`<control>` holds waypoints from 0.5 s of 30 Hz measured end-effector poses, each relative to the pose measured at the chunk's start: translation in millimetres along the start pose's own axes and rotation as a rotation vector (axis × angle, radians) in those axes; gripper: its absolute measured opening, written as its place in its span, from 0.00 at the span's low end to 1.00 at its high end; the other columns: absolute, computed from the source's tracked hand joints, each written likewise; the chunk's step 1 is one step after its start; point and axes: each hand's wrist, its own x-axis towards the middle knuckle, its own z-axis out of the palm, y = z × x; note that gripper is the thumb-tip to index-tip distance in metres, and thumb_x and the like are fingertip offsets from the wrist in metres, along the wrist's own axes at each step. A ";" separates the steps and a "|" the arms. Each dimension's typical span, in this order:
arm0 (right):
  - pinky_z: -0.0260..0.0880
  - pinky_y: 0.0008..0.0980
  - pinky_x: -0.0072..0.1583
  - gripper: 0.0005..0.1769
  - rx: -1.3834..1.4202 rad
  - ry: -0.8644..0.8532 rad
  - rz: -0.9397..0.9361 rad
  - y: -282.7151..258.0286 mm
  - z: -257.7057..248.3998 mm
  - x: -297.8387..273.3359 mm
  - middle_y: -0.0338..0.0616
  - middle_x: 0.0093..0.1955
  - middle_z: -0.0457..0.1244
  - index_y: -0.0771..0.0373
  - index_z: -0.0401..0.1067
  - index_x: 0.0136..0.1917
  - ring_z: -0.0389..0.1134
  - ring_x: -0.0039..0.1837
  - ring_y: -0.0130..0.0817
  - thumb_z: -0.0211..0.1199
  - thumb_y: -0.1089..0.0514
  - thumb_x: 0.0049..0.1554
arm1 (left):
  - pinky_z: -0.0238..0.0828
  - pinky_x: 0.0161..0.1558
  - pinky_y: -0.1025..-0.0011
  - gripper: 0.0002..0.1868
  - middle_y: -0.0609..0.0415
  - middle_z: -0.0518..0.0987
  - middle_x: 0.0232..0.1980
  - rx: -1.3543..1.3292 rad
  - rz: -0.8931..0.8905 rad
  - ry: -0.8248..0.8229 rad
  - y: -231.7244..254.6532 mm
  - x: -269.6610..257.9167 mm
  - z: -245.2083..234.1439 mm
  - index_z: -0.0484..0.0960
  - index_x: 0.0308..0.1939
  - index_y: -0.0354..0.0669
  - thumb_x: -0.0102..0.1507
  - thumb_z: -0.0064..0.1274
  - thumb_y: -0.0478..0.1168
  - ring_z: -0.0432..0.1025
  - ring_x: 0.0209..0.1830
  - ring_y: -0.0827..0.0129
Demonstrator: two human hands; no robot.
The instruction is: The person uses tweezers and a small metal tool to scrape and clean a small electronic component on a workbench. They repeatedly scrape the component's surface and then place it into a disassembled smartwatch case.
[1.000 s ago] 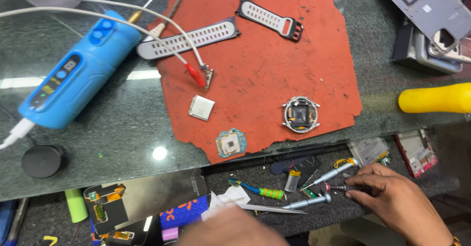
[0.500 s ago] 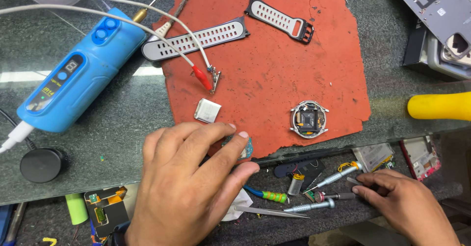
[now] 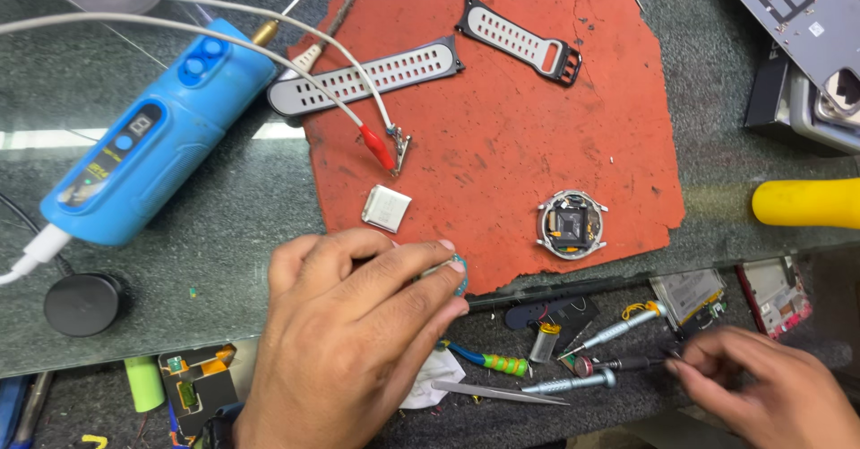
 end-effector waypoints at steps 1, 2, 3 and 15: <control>0.77 0.25 0.46 0.11 0.140 0.098 -0.211 3.4 1.7 -6.9 0.37 0.42 0.71 0.58 0.81 0.45 0.73 0.45 0.26 0.78 0.56 0.49 | 0.58 0.56 0.60 0.13 0.66 0.82 0.51 0.001 0.005 -0.007 -0.6 0.5 -0.5 0.87 0.47 0.51 0.59 0.65 0.44 0.72 0.51 0.67; 0.78 0.25 0.45 0.10 0.252 0.135 -0.313 2.9 2.9 -7.1 0.39 0.43 0.71 0.59 0.81 0.45 0.74 0.45 0.27 0.77 0.59 0.49 | 0.58 0.56 0.60 0.13 0.66 0.82 0.51 -0.005 0.016 -0.008 -1.5 0.9 -1.0 0.87 0.47 0.51 0.59 0.65 0.44 0.72 0.52 0.67; 0.79 0.24 0.45 0.10 0.358 0.156 -0.420 -2.8 2.4 -7.2 0.41 0.44 0.71 0.61 0.81 0.45 0.75 0.46 0.28 0.77 0.62 0.49 | 0.58 0.56 0.60 0.13 0.65 0.82 0.52 -0.011 0.023 -0.011 -2.2 0.4 -1.4 0.87 0.47 0.50 0.59 0.65 0.44 0.72 0.52 0.67; 0.77 0.23 0.46 0.13 0.567 0.386 -0.466 -221.4 8.9 43.1 0.49 0.44 0.73 0.68 0.79 0.48 0.76 0.44 0.30 0.73 0.69 0.48 | 0.60 0.56 0.61 0.09 0.66 0.82 0.56 -0.024 0.051 0.030 -19.4 -4.6 6.0 0.87 0.42 0.51 0.59 0.66 0.45 0.72 0.53 0.69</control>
